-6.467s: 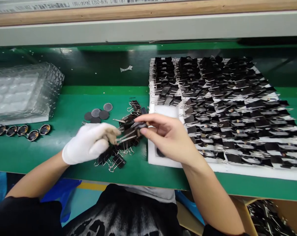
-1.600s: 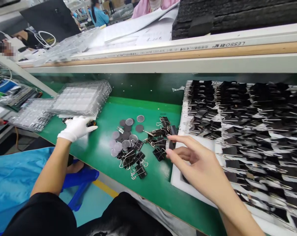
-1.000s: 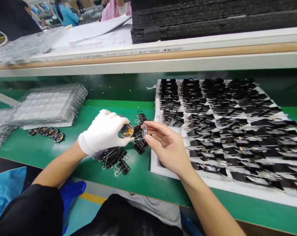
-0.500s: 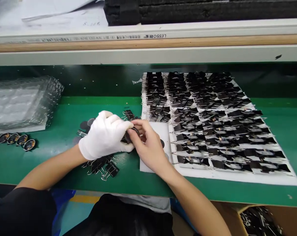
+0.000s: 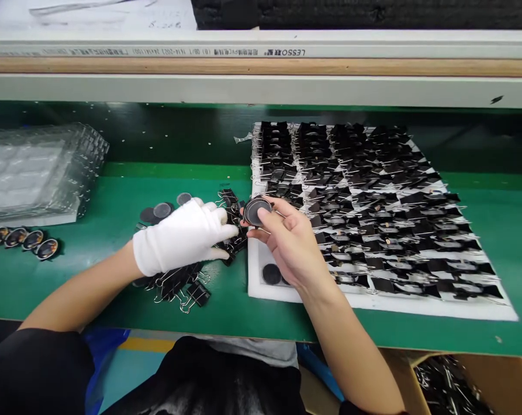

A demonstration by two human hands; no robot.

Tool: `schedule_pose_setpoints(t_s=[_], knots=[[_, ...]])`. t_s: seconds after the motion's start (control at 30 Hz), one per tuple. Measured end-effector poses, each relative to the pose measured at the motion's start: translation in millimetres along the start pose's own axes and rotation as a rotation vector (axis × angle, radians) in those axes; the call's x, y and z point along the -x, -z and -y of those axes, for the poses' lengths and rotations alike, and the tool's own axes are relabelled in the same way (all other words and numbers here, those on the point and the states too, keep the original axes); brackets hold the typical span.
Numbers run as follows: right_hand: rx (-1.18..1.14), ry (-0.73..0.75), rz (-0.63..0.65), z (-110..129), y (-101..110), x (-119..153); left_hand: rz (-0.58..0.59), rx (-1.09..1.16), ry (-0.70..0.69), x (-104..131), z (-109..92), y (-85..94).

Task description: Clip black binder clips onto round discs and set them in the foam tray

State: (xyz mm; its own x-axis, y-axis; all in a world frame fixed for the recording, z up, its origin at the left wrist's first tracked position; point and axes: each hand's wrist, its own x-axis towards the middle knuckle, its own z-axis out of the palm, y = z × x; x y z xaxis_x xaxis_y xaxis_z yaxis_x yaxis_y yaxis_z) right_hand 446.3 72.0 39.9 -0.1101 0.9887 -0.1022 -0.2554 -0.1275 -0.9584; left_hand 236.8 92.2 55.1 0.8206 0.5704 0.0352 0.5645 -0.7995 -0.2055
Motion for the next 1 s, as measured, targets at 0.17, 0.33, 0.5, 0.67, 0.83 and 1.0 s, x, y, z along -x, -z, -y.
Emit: schedule_pose_setpoints(t_s=[0.17, 0.33, 0.5, 0.67, 0.83, 1.0], knots=[[-0.015, 0.021, 0.032, 0.6, 0.4, 1.8, -0.034, 0.272, -0.104, -2.7, 3.8, -6.1], [-0.064, 0.043, 0.148, 16.2, 12.4, 8.2, -0.166, 0.693, 0.038, 6.2, 18.9, 14.6], [0.001, 0.07, 0.257, 17.0, 14.6, 15.6, -0.571, 0.999, 0.565, 0.7, 7.1, 24.3], [0.07, 0.126, 0.264, 3.1, 9.5, 16.1, -0.554, 1.102, 0.51, 2.7, -3.6, 29.3], [0.129, 0.171, 0.324, 3.2, 13.4, 15.8, -0.296, 0.908, 0.315, 12.2, 16.6, 30.2], [0.17, 0.136, 0.404, 6.2, 15.8, 16.1, -0.198, 0.715, 0.231, 8.9, 11.6, 24.4]])
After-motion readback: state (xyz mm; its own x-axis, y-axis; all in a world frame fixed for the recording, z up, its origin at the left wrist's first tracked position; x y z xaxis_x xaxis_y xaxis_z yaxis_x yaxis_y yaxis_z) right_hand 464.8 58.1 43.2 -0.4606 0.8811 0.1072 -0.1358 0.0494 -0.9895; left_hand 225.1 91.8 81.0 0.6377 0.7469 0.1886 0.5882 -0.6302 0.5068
